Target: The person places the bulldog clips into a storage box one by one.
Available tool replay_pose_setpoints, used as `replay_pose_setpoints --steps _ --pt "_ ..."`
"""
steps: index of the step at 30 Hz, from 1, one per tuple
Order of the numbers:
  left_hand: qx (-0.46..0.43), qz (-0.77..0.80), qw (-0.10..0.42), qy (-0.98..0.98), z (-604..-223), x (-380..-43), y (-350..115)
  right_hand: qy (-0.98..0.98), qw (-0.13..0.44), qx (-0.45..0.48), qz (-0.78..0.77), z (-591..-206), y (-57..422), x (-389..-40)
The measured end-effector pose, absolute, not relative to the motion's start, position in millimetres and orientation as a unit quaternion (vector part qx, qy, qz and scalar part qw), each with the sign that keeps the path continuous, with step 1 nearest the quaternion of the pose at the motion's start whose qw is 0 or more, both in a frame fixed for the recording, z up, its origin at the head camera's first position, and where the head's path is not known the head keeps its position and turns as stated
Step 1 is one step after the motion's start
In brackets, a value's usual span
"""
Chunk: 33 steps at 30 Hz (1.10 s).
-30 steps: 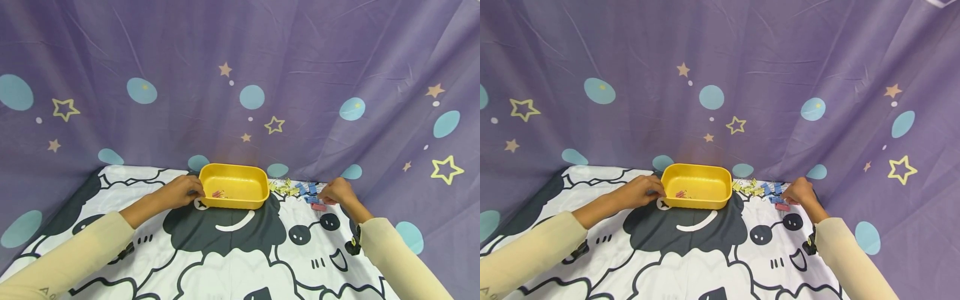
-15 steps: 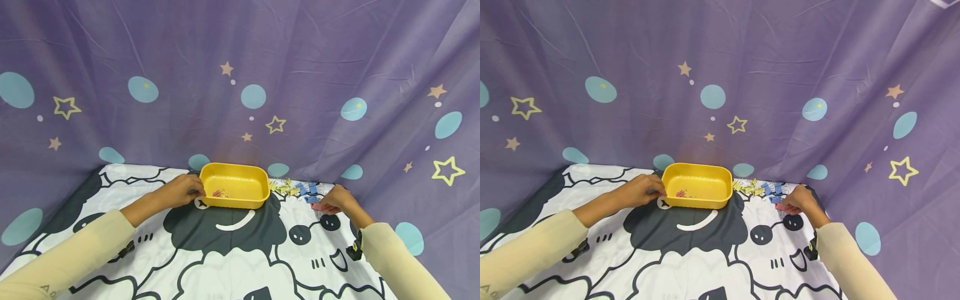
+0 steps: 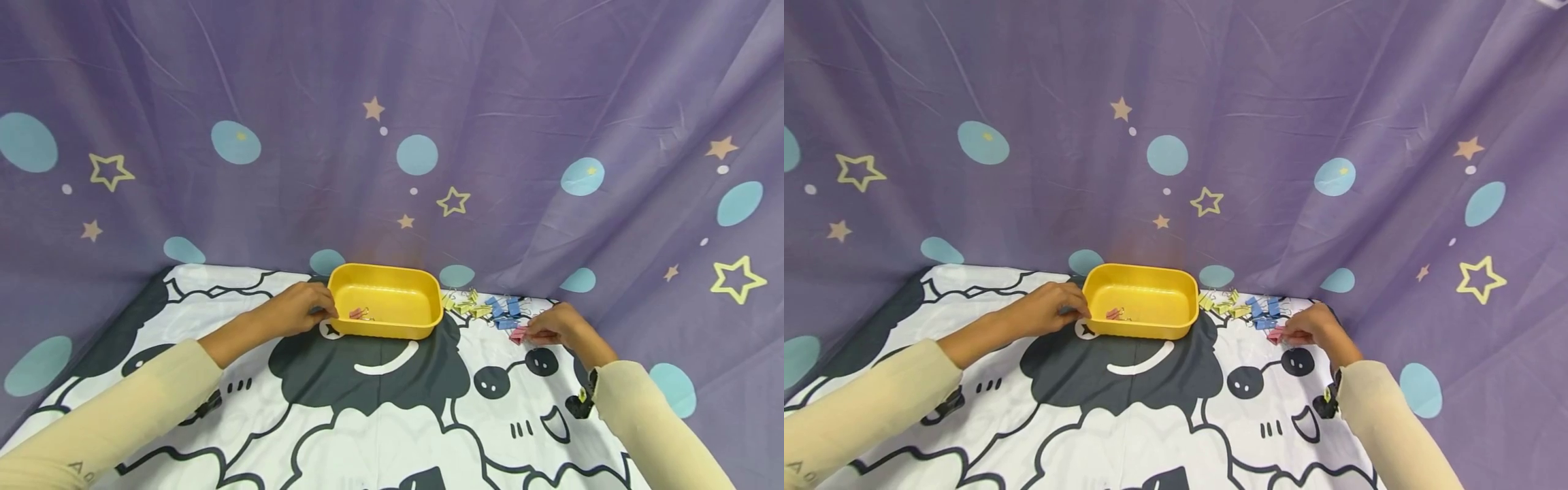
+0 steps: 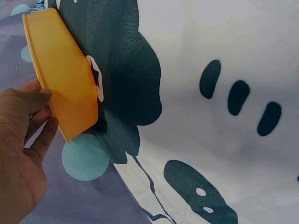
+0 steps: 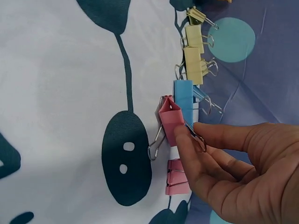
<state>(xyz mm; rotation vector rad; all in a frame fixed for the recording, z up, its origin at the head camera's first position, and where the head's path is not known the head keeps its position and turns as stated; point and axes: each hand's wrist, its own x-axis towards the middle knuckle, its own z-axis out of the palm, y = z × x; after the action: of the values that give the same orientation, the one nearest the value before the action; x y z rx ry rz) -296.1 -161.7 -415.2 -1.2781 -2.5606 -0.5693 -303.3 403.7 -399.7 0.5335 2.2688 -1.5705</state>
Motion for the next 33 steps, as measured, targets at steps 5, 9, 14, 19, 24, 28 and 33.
replay_pose_setpoints --steps 5,9,14,19,24,28,33 --pt "-0.437 -0.196 0.112 -0.871 -415 -296 -161 0.750 0.195 0.190 -0.603 -399 411 -303" --pt "-0.436 -0.196 0.112 -0.871 -416 -297 -162 0.742 0.216 0.182 -0.608 -396 415 -302" --pt "-0.435 -0.197 0.111 -0.872 -417 -297 -162 0.738 0.246 0.158 -0.609 -393 421 -303" --pt "-0.435 -0.196 0.112 -0.872 -417 -296 -162 0.721 0.279 0.115 -0.623 -388 429 -303" --pt "-0.437 -0.196 0.113 -0.871 -416 -296 -161 0.718 0.285 0.097 -0.628 -381 431 -303" --pt "-0.436 -0.194 0.115 -0.871 -415 -296 -161 0.722 0.290 0.095 -0.620 -375 430 -307" --pt "-0.436 -0.195 0.115 -0.871 -416 -296 -161 0.721 0.307 0.083 -0.616 -372 431 -311"
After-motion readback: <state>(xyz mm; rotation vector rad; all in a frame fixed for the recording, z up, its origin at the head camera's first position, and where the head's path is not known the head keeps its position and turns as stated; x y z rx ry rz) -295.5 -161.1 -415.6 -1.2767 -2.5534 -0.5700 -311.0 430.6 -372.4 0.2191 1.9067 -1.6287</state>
